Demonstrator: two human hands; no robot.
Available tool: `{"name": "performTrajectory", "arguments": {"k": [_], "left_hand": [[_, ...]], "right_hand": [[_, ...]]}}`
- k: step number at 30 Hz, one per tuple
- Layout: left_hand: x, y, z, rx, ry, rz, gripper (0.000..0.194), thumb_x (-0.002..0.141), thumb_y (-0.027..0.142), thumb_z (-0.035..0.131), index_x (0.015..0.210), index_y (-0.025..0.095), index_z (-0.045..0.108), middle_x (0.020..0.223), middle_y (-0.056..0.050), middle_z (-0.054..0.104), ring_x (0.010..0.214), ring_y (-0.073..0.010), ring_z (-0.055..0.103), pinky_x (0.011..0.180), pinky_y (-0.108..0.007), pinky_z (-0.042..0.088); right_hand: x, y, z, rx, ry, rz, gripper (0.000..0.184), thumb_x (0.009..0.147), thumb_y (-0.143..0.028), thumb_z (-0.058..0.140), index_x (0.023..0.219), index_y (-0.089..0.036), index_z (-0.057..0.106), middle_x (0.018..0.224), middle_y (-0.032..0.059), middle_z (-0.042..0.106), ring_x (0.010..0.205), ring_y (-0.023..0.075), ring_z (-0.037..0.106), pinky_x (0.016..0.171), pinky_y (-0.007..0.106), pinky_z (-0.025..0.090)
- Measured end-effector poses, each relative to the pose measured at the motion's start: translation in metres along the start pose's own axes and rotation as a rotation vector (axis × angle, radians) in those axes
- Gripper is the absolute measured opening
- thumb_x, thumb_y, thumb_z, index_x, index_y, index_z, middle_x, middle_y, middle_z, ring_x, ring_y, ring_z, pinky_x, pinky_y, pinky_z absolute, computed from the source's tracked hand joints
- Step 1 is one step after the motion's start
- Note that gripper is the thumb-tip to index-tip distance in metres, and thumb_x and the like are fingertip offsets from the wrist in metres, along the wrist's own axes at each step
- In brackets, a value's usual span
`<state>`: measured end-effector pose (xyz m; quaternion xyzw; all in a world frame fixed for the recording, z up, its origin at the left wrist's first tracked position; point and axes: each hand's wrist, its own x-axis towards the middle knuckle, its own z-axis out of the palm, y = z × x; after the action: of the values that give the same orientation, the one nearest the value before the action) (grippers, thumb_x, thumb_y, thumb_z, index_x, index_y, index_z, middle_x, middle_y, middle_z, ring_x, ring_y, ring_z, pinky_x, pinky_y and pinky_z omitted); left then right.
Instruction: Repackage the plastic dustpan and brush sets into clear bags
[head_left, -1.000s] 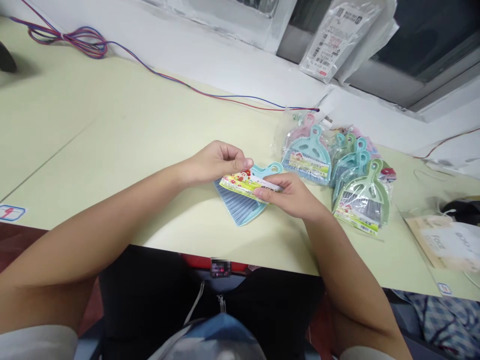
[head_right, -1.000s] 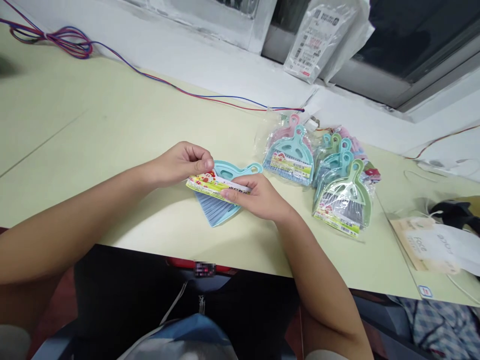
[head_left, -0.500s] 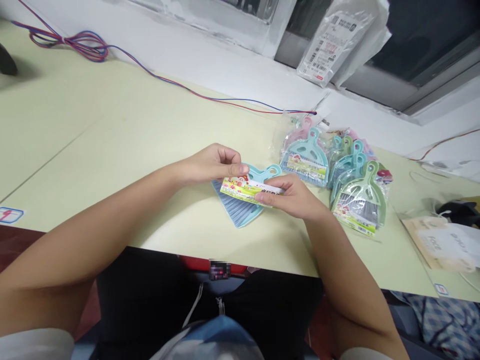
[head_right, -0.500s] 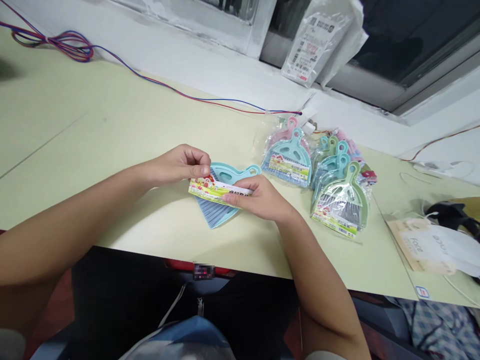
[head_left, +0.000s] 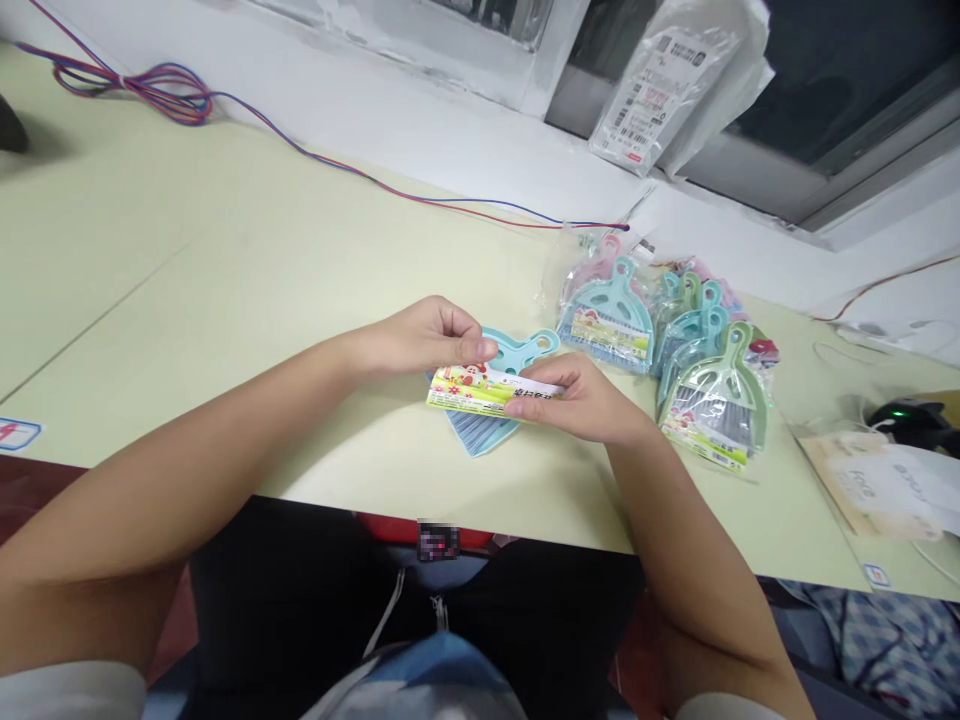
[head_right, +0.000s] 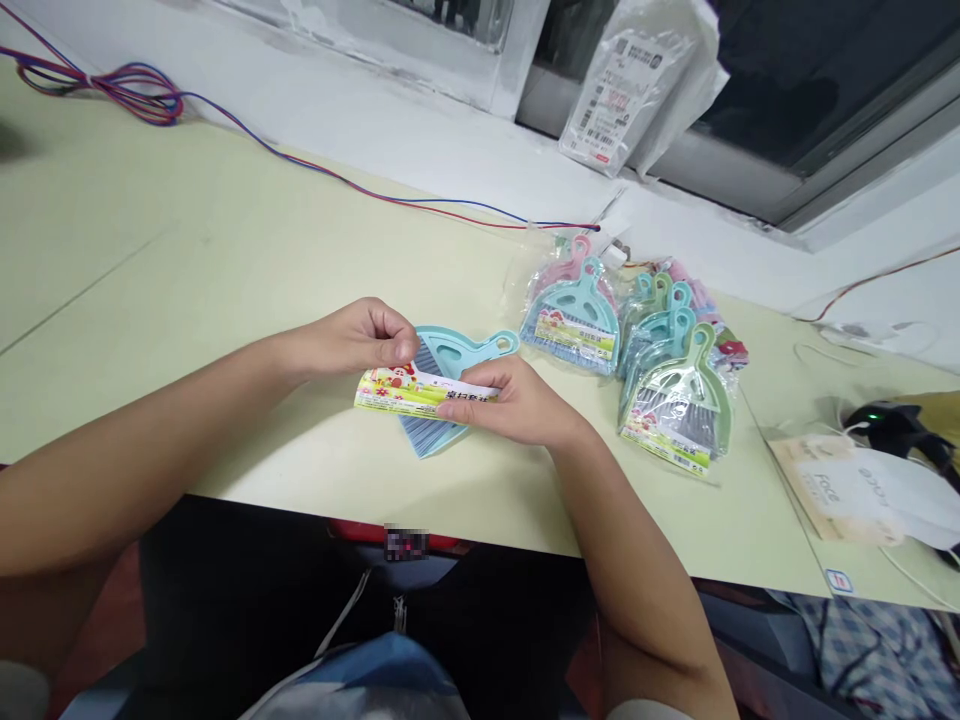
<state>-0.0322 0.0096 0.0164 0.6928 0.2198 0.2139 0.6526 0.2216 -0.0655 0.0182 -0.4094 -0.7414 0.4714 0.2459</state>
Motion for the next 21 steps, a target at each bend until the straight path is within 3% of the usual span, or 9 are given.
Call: {"name": "performTrajectory", "arguments": {"k": [7, 10, 13, 18, 21], "left_hand": [[-0.0015, 0.0, 0.0001, -0.021, -0.069, -0.01, 0.069, 0.073, 0.081, 0.084, 0.068, 0.014, 0.069, 0.065, -0.005, 0.067, 0.057, -0.0123, 0.057, 0.054, -0.024, 0.044], [-0.0008, -0.0024, -0.0016, -0.052, -0.066, -0.006, 0.07, 0.071, 0.081, 0.086, 0.064, 0.016, 0.061, 0.06, -0.002, 0.058, 0.054, -0.0112, 0.05, 0.052, -0.025, 0.04], [0.0015, -0.0055, -0.0053, -0.125, 0.013, 0.052, 0.073, 0.07, 0.083, 0.085, 0.062, 0.019, 0.049, 0.058, 0.003, 0.045, 0.051, -0.0099, 0.041, 0.048, -0.026, 0.033], [0.0056, -0.0055, -0.0079, -0.114, 0.194, 0.131, 0.074, 0.081, 0.091, 0.065, 0.084, 0.018, 0.066, 0.081, -0.008, 0.065, 0.069, -0.0188, 0.062, 0.06, -0.031, 0.05], [0.0044, -0.0026, -0.0039, -0.029, 0.252, 0.174, 0.073, 0.09, 0.087, 0.057, 0.088, 0.016, 0.07, 0.087, -0.012, 0.071, 0.075, -0.0212, 0.067, 0.065, -0.033, 0.053]], "right_hand": [[-0.0005, 0.0045, -0.0017, -0.001, 0.009, -0.009, 0.042, 0.088, -0.05, 0.084, 0.068, -0.016, 0.069, 0.065, -0.0018, 0.049, 0.063, 0.0108, 0.04, 0.055, 0.027, 0.029], [-0.0005, 0.0058, -0.0031, -0.011, 0.0, -0.017, 0.042, 0.088, -0.05, 0.084, 0.068, -0.016, 0.07, 0.064, -0.0017, 0.05, 0.062, 0.0107, 0.04, 0.055, 0.027, 0.029], [-0.0006, 0.0048, -0.0043, -0.023, 0.007, -0.018, 0.045, 0.088, -0.049, 0.085, 0.063, -0.016, 0.065, 0.062, -0.003, 0.045, 0.06, 0.0096, 0.037, 0.054, 0.027, 0.026], [0.0003, 0.0007, -0.003, -0.036, 0.036, 0.019, 0.048, 0.084, -0.052, 0.087, 0.062, -0.016, 0.065, 0.062, -0.0038, 0.042, 0.06, 0.0093, 0.035, 0.054, 0.027, 0.024], [0.0014, -0.0016, -0.0003, -0.047, 0.045, 0.038, 0.048, 0.081, -0.055, 0.088, 0.062, -0.016, 0.067, 0.06, -0.0041, 0.041, 0.06, 0.0091, 0.033, 0.053, 0.027, 0.024]]}}
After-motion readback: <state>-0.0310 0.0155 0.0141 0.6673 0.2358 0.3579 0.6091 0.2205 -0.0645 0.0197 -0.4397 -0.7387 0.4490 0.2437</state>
